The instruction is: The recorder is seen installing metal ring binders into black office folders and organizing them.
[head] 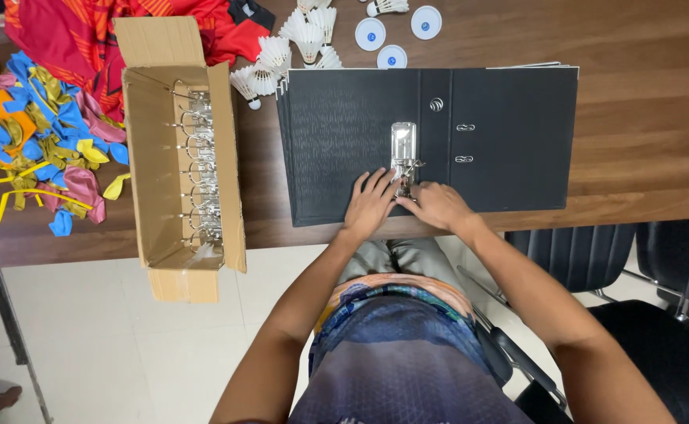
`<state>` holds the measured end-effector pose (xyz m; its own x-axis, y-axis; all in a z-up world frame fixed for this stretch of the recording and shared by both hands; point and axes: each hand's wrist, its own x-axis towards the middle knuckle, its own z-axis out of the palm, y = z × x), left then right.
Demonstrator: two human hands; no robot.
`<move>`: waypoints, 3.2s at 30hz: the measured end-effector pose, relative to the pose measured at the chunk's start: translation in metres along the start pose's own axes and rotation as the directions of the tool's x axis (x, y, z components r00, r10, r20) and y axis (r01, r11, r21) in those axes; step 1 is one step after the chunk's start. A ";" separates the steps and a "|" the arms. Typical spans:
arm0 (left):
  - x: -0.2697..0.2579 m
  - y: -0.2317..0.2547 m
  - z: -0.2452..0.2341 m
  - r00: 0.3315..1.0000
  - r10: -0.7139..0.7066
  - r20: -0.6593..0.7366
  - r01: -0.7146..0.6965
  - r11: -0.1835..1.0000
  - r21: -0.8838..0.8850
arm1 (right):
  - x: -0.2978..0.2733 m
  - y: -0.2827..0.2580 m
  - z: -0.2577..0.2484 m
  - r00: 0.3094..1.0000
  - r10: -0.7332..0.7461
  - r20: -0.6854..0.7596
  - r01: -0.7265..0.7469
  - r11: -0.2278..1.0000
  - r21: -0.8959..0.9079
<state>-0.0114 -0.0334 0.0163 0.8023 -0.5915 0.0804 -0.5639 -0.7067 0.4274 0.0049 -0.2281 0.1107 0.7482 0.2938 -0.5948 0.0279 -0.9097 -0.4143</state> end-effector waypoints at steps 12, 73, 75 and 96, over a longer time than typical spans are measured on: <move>0.011 -0.004 0.004 0.994 -0.086 -0.063 0.074 0.982 -0.174 | 0.013 0.049 0.097 0.829 -0.017 -0.558 0.294 0.864 0.410; 0.035 -0.009 -0.005 0.938 -0.277 -0.207 0.210 0.931 -0.298 | -0.004 0.043 0.066 0.853 -0.261 -0.453 0.367 0.916 0.164; 0.034 -0.014 -0.001 0.950 -0.278 -0.143 0.244 0.945 -0.216 | 0.001 0.044 0.067 0.849 -0.272 -0.453 0.385 0.905 0.180; 0.030 -0.016 0.002 0.971 -0.229 -0.073 0.222 0.971 -0.093 | 0.019 0.041 0.033 0.841 -0.357 -0.406 0.386 0.922 -0.011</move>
<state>0.0210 -0.0405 0.0097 0.9221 -0.3843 0.0463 -0.3514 -0.7809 0.5165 -0.0013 -0.2503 0.0600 0.8887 0.4527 -0.0728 0.3220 -0.7291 -0.6040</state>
